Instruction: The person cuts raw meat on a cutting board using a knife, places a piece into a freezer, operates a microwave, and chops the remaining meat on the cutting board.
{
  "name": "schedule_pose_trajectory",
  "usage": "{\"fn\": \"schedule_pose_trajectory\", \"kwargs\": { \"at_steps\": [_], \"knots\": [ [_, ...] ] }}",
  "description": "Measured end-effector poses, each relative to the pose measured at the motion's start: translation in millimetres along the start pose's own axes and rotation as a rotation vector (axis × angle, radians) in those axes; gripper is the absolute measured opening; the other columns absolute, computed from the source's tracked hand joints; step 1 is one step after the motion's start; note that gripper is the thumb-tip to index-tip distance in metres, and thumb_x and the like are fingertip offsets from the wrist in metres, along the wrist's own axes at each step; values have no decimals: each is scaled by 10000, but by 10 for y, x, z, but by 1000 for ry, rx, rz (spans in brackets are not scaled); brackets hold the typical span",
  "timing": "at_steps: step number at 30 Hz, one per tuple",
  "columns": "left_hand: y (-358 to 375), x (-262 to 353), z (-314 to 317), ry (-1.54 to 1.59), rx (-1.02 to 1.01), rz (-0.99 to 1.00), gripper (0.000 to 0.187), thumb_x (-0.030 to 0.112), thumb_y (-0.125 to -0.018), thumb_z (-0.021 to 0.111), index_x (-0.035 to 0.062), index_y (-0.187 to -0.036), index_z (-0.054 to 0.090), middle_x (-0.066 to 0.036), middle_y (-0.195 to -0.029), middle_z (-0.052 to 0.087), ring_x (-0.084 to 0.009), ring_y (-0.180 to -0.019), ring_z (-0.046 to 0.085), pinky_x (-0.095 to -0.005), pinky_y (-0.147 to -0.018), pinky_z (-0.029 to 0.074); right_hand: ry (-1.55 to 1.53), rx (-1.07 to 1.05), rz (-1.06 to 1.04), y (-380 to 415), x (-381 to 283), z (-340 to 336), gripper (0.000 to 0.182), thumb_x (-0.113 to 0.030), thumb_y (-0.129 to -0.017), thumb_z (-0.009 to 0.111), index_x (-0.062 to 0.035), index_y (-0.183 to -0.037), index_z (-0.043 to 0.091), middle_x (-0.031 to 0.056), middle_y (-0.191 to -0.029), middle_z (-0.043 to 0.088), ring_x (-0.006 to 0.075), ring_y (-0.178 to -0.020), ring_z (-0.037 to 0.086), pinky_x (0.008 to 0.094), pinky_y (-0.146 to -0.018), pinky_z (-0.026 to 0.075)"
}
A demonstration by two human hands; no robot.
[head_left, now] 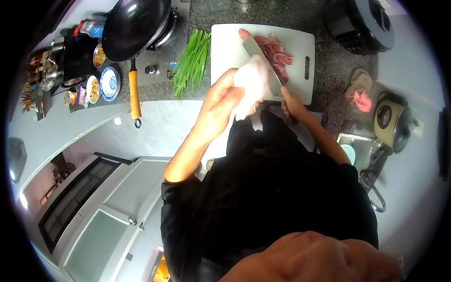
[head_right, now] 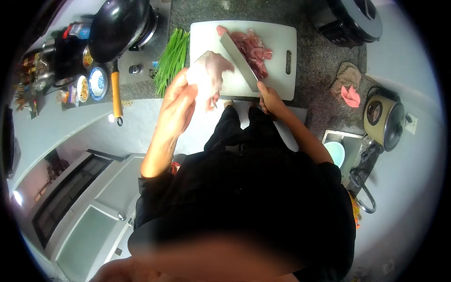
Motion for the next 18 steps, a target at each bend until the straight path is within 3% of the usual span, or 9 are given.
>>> {"fn": "schedule_pose_trajectory", "kwargs": {
  "at_steps": [3, 7, 10, 11, 13, 17, 18],
  "knots": [
    [-136, -412, -339, 228, 83, -74, 282, 151, -1009, 456, 26, -1254, 516, -127, -1002, 653, -178, -852, 646, -314, -720, 548, 29, -42, -42, -12, 19, 52, 568, -583, -980, 423, -43, -816, 486, 20, -527, 431, 115, -374, 397, 280, -361, 351],
    [-133, -851, -837, 289, 208, -142, 318, 155, -1009, 449, 44, -1301, 507, -131, -1031, 651, -199, -872, 646, -346, -722, 557, -109, -32, 18, 353, -102, -11, 512, -530, -993, 443, -54, -812, 493, 19, -537, 450, 108, -387, 401, 270, -373, 351],
    [-108, -1103, -1138, 301, 311, -166, 332, 177, -1008, 437, 42, -1302, 512, -121, -1062, 642, -204, -885, 640, -345, -723, 552, 51, 110, -256, 572, -475, -408, 453, -455, -975, 514, -54, -765, 530, 28, -561, 484, 119, -416, 435, 265, -412, 363],
    [-126, -1176, -1171, 298, 298, -170, 332, 177, -1008, 437, 42, -1302, 512, -121, -1062, 642, -204, -885, 640, -345, -723, 552, 44, 122, -260, 528, -430, -550, 453, -455, -975, 514, -54, -765, 530, 28, -561, 484, 119, -416, 435, 265, -412, 363],
    [-150, -1301, -1300, 300, 349, -173, 336, 169, -1005, 433, 25, -1298, 512, -117, -1053, 642, -192, -864, 636, -331, -736, 544, 479, 399, -440, 569, -616, -897, 443, -435, -956, 544, -28, -781, 563, 34, -567, 496, 123, -430, 460, 275, -419, 377],
    [-384, -1406, -1404, 76, 306, -193, 340, 196, -1007, 453, 10, -1283, 524, -107, -1072, 639, -170, -877, 625, -312, -757, 522, 399, 418, -328, 520, -499, -1154, 395, -380, -941, 580, -2, -827, 584, 39, -587, 514, 118, -449, 481, 285, -422, 391],
    [-512, -1523, -1572, -120, 321, -207, 358, 196, -964, 545, -14, -1254, 536, -141, -1040, 641, -227, -925, 610, -349, -795, 507, 257, 357, -290, 484, -416, -1148, 363, -351, -935, 596, -6, -823, 579, 35, -589, 511, 114, -450, 481, 285, -419, 390]
  ]
}}
Point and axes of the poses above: each hand's wrist, its own y-axis away from the middle knuckle, its own z-axis out of the palm, x = y × z, the point moved 10 cm from there along -y, towards the middle knuckle
